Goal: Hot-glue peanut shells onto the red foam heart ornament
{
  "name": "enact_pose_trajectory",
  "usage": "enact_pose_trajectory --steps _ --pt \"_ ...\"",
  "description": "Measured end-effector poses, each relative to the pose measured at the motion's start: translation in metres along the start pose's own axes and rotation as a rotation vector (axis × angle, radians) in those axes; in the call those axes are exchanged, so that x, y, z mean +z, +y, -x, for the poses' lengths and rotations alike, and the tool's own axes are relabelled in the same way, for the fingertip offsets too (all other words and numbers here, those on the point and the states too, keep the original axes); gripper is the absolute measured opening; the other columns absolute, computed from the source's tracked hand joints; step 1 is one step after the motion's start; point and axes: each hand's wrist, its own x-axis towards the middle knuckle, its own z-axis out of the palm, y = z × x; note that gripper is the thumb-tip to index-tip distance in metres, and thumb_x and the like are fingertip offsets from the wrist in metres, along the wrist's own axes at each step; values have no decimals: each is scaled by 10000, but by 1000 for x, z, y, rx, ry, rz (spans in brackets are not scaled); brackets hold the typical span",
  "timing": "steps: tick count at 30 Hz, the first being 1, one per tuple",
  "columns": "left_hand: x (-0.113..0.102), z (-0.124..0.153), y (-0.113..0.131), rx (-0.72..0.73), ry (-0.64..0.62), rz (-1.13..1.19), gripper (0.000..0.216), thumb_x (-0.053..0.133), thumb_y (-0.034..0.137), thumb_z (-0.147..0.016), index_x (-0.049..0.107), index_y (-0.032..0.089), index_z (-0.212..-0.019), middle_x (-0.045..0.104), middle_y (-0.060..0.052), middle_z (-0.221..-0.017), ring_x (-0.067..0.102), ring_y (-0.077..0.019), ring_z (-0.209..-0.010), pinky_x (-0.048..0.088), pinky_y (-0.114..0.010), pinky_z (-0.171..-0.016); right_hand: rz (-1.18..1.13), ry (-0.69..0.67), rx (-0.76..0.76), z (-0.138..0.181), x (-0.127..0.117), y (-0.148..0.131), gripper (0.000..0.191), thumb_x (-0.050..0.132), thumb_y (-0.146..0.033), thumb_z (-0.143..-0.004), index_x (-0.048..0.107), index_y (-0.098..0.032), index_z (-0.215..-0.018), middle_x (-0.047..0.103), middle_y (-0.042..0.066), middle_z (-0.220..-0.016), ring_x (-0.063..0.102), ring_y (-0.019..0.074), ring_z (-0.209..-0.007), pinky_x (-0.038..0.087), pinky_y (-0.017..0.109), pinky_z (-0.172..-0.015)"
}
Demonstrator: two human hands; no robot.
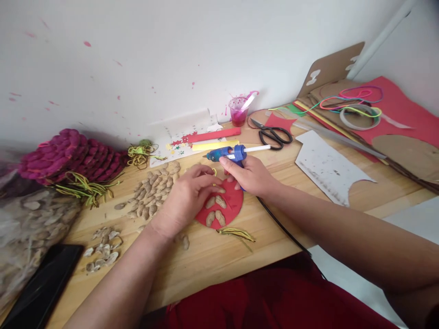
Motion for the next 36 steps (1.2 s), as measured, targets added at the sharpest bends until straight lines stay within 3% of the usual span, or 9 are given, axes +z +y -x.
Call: enact_pose_trajectory --steps 4,8,18,27,36 --pt "-19 4 0 -121 65 -40 183 583 193 -928 752 212 -996 708 -55 -1060 664 -187 -986 527 -335 -894 -43 -26 48 0 0 0 502 523 -644 -938 626 -189 -752 647 14 -628 619 132 -493 508 238 -459" --pt "-29 8 8 -231 -23 -130 153 611 239 -900 759 220 -861 725 -23 -877 659 -173 -798 524 -315 -772 -62 -10 55 0 0 0 493 548 -648 -924 622 -193 -751 664 32 -685 656 151 -567 515 226 -429" --pt "-9 6 20 -384 -43 -190 110 674 283 -859 748 224 -803 748 -22 -776 658 -183 -661 485 -312 -634 -70 -19 43 -1 0 1 481 545 -656 -924 638 -201 -800 665 36 -728 674 165 -620 532 229 -434" --pt "-6 5 20 -419 -45 -204 132 678 319 -863 739 225 -792 743 -34 -783 658 -206 -685 484 -331 -641 -32 -16 -1 -1 -1 4 529 521 -684 -925 632 -190 -772 671 38 -728 669 160 -608 511 237 -462" --pt "-5 6 17 -439 -63 -151 161 621 298 -891 745 223 -822 750 -22 -831 668 -194 -755 504 -325 -748 -51 -25 30 -2 0 3 499 532 -663 -928 637 -192 -798 659 36 -736 666 157 -618 528 218 -432"
